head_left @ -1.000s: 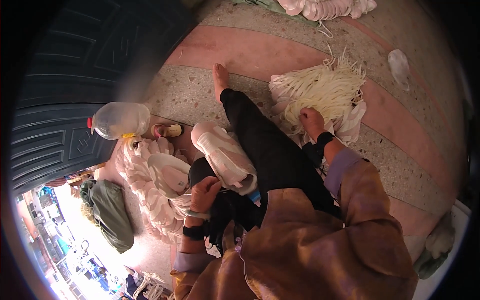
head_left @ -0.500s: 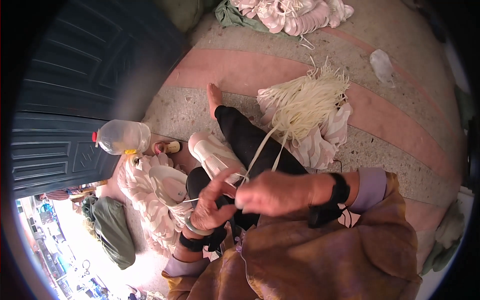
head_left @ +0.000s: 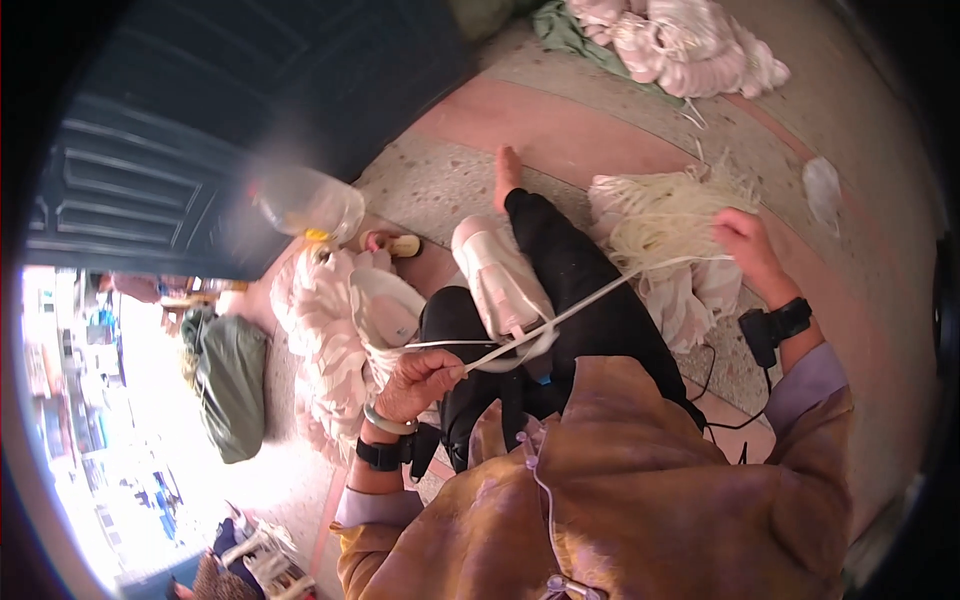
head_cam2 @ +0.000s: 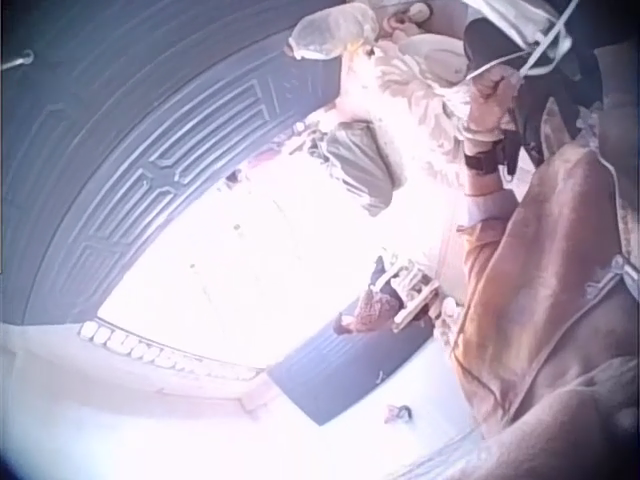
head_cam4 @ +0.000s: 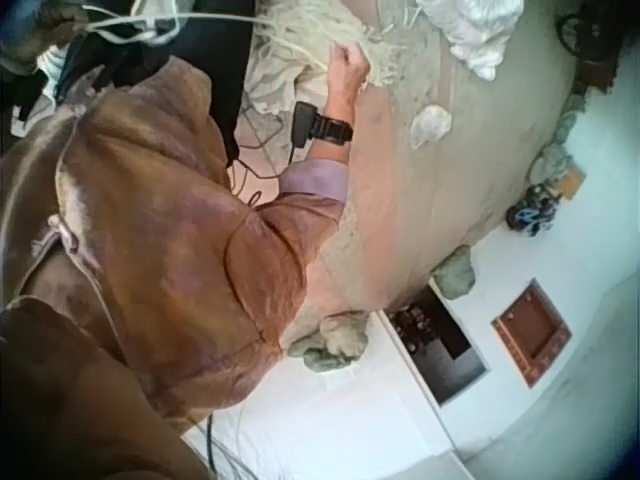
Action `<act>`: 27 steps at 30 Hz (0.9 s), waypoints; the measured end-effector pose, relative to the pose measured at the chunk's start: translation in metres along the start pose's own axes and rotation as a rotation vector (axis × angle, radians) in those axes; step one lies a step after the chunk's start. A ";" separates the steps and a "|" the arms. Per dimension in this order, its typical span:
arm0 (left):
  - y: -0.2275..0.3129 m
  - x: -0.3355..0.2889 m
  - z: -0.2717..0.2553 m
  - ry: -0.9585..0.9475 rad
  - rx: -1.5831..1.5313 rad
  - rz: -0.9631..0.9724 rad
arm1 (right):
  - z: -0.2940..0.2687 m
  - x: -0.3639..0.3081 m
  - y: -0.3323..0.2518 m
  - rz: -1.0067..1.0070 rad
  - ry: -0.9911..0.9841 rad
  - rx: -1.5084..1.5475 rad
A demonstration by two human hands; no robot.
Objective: Lacing shoe uppers during the manufacturing process.
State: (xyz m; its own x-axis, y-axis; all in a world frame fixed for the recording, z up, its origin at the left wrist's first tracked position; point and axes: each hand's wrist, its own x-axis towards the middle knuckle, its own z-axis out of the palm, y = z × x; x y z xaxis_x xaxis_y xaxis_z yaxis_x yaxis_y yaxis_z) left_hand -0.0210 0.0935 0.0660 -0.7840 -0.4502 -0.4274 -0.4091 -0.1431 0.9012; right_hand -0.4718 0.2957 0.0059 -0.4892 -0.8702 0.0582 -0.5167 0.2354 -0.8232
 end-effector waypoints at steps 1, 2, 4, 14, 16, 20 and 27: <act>-0.006 -0.002 -0.001 0.014 0.025 0.033 | -0.009 0.000 0.031 0.112 0.063 -0.057; -0.009 -0.004 -0.001 0.020 0.049 0.067 | -0.013 -0.001 0.057 0.098 0.049 -0.059; 0.001 -0.004 0.008 -0.028 0.056 -0.041 | -0.007 0.001 0.092 0.159 0.130 -0.460; 0.005 0.051 0.051 0.149 0.256 0.289 | 0.173 -0.004 -0.147 -0.311 -0.671 0.464; 0.000 0.054 0.048 0.154 0.248 0.251 | 0.177 -0.002 -0.151 -0.178 -0.730 0.468; -0.022 0.052 0.037 0.052 0.082 0.089 | 0.179 0.005 -0.128 -0.323 -0.613 0.310; -0.049 0.060 0.014 0.023 0.063 -0.010 | 0.158 0.036 -0.091 -0.183 -0.324 0.134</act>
State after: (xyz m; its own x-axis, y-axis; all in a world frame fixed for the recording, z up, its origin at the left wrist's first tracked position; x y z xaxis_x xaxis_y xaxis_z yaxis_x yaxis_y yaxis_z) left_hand -0.0550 0.0858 -0.0046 -0.7693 -0.4689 -0.4339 -0.4460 -0.0921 0.8903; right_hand -0.3313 0.1742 -0.0067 -0.1395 -0.9891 0.0478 -0.4680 0.0233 -0.8834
